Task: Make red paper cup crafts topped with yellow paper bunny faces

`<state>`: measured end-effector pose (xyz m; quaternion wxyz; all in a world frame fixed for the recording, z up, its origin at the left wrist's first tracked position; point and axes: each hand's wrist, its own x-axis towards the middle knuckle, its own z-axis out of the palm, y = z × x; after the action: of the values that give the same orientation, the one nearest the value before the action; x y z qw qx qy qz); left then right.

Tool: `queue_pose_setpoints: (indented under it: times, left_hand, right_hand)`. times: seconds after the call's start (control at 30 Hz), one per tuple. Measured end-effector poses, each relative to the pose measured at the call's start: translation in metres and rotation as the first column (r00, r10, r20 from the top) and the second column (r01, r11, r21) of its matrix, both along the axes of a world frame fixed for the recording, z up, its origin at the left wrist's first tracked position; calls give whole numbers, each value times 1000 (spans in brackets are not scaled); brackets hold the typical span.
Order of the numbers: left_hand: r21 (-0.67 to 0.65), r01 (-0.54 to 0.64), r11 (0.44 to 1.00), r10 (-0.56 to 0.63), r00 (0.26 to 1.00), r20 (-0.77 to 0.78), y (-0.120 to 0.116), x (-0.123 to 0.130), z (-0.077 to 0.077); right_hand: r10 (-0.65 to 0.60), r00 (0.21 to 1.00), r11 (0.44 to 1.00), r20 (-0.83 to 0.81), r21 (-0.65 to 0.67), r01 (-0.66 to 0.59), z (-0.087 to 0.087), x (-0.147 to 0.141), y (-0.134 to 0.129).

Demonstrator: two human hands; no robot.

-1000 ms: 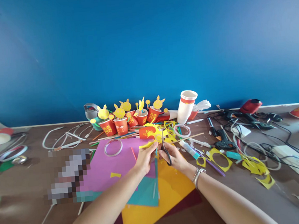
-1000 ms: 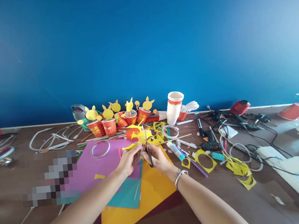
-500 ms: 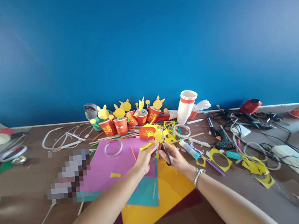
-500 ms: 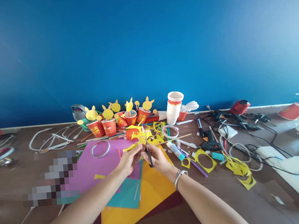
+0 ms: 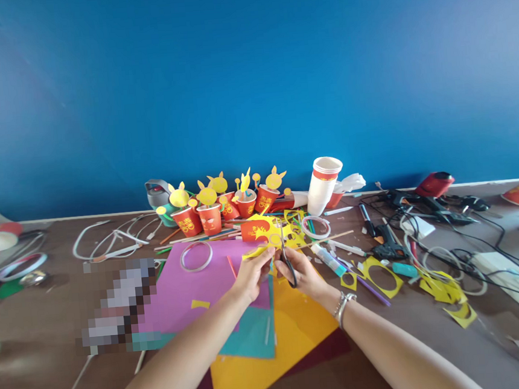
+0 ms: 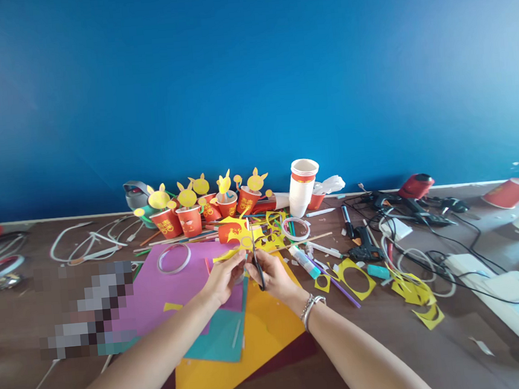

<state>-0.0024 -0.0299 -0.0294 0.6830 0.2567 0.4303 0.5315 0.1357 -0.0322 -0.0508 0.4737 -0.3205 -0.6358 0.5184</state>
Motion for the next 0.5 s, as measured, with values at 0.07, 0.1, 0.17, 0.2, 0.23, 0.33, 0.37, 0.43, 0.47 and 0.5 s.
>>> queue_pose_setpoints:
  times: [0.07,0.1,0.17,0.2,0.23,0.33,0.37,0.43,0.47,0.5]
  left_hand:
    - [-6,-8,1000,8,1000,-2,0,0,2]
    - [-9,-12,1000,12,1000,-3,0,0,2]
    - [-15,-16,1000,16,1000,-4,1,-1,3]
    - [-14,-17,1000,17,1000,-4,1,-1,3]
    - [-11,-18,1000,18,1000,-4,2,-1,2]
    - [3,-17,1000,17,1000,-3,2,-2,3]
    - [7,-19,1000,19,1000,3,2,-2,4]
    - [19,-27,999,26,999,31,1,-2,6]
    - [30,-31,999,29,998,49,1,-1,7]
    - [42,-34,999,31,997,64,2,-1,8]
  right_hand:
    - [-2,1000,1000,6,-10,2,1,0,0]
    - [-2,1000,1000,11,-13,2,2,1,0]
    - [0,1000,1000,13,-18,1,2,1,0]
    - [5,1000,1000,13,-22,-4,2,1,0]
    - [10,1000,1000,12,-28,-9,2,2,0]
    - [23,1000,999,11,-39,-22,1,2,0]
    - [22,1000,999,11,-36,-22,1,2,1]
    - [15,1000,999,12,-30,-15,0,2,1]
    - [13,1000,999,15,-30,-12,-1,2,2]
    - [12,1000,999,19,-32,-12,-1,2,2]
